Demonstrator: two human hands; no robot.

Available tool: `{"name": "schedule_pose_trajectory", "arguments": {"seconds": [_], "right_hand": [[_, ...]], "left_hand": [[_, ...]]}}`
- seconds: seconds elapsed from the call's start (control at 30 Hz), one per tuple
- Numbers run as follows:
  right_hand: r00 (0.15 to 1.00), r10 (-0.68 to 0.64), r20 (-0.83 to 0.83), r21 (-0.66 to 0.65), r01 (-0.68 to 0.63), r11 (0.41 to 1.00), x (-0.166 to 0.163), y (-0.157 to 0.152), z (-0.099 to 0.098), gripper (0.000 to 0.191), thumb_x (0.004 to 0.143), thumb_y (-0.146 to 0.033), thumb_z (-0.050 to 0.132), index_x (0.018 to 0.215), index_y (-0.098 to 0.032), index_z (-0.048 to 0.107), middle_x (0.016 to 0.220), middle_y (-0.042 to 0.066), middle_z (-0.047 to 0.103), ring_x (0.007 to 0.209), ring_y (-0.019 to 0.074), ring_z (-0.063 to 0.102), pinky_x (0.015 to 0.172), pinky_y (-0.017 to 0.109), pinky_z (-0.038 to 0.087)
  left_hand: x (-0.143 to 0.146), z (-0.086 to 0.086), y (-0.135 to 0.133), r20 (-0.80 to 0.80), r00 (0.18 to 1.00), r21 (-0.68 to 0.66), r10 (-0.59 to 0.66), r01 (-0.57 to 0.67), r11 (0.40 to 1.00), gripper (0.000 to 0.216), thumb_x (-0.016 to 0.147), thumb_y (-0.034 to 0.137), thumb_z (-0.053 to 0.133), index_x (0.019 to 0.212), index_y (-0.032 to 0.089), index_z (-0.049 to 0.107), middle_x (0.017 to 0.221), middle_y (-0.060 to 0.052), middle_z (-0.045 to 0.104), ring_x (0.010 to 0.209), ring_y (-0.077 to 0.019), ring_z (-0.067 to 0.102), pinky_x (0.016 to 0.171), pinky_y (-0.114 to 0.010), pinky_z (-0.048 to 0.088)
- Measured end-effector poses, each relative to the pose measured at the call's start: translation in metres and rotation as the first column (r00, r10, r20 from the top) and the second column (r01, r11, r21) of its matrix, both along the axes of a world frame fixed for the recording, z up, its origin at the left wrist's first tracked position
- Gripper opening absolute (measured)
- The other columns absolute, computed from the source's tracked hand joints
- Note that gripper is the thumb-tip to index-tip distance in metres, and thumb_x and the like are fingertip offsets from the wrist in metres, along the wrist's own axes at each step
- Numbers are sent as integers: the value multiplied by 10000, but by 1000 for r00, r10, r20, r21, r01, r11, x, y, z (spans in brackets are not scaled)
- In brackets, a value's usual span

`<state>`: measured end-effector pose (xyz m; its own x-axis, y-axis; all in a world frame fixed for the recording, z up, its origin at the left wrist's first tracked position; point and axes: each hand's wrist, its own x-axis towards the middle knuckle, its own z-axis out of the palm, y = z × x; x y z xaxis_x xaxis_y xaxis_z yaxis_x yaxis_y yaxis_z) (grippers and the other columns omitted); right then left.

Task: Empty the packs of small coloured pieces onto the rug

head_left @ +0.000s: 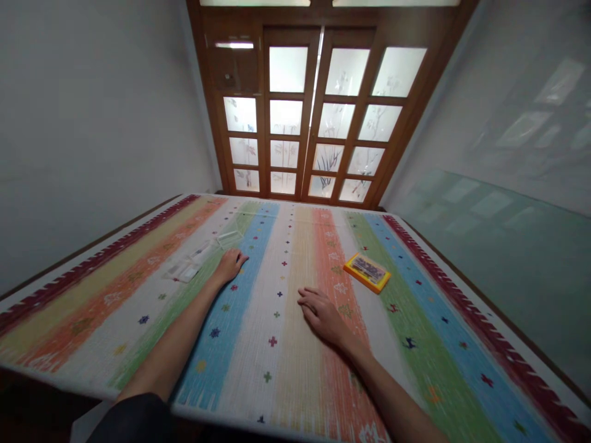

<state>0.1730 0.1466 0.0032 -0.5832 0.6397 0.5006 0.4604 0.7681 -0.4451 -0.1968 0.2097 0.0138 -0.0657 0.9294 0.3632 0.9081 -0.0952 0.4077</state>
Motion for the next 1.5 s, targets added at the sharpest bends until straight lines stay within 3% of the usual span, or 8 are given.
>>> {"name": "schedule_pose_trajectory", "arguments": {"seconds": [0.13, 0.27, 0.4, 0.6, 0.83, 1.13, 1.33, 1.5], "right_hand": [[999, 1, -41, 78, 2, 997, 14, 17, 7, 230, 951, -187, 530, 971, -211, 758, 1207, 98, 749, 1240, 260, 621, 1086, 489, 481], [975, -222, -25, 148, 223, 963, 51, 58, 16, 226, 930, -260, 551, 1018, -200, 750, 1242, 130, 719, 1238, 298, 597, 1085, 517, 453], [883, -460, 87, 203, 437, 876, 102, 102, 20, 322, 879, -328, 570, 1114, -169, 722, 1300, 186, 665, 1238, 346, 575, 1078, 553, 428], [762, -621, 185, 168, 598, 784, 153, 133, 11, 489, 846, -461, 611, 1222, -156, 676, 1285, 214, 660, 1220, 389, 595, 1045, 568, 452], [818, -560, 132, 29, 561, 827, 163, 134, 4, 622, 844, -562, 612, 1260, -102, 656, 1205, 239, 686, 1073, 399, 668, 972, 603, 511], [855, -519, 23, 75, 516, 853, 145, 120, 22, 571, 890, -637, 563, 1136, -139, 700, 1102, 223, 711, 1024, 393, 678, 948, 609, 516], [955, -279, 97, 64, 274, 960, 98, 76, 16, 416, 897, -439, 656, 1238, -201, 664, 1204, 128, 722, 1118, 311, 669, 993, 500, 518], [957, -100, 271, 14, 100, 995, 63, 39, 20, 413, 864, -325, 692, 1243, -166, 649, 1233, 148, 694, 1141, 298, 631, 1018, 471, 489]], "left_hand": [[0, -1, -2, -7, 1000, 25, -2, 3, 1000, 166, 958, 250, 463, 865, 208, 593, 916, -86, 666, 926, -251, 619, 920, -412, 498], [1, -2, -2, -38, 999, 27, -14, 15, 1000, 151, 945, 286, 516, 919, 193, 632, 941, -99, 658, 979, -271, 614, 963, -434, 485], [3, -3, -2, -62, 998, 23, -30, 31, 999, 154, 930, 300, 540, 926, 185, 643, 979, -116, 649, 1000, -284, 605, 980, -454, 471], [2, -3, 0, -40, 999, 33, -34, 35, 999, 179, 934, 338, 513, 852, 199, 592, 925, -109, 653, 941, -276, 607, 938, -449, 496], [2, -3, -1, 11, 1000, 42, -21, 20, 999, 192, 940, 346, 498, 811, 223, 572, 875, -86, 685, 899, -262, 637, 899, -431, 530], [3, -3, -4, 42, 999, 87, -1, -2, 996, 206, 879, 207, 435, 973, 183, 616, 1020, -141, 711, 1012, -290, 679, 990, -482, 522], [3, 0, -5, 37, 999, 97, -35, 31, 995, 207, 877, 309, 508, 988, 188, 633, 940, -117, 704, 958, -301, 681, 950, -486, 543], [3, 1, -6, 23, 999, 121, -37, 34, 992, 238, 823, 190, 459, 980, 190, 638, 1000, -128, 705, 1006, -292, 668, 984, -487, 528]]}}
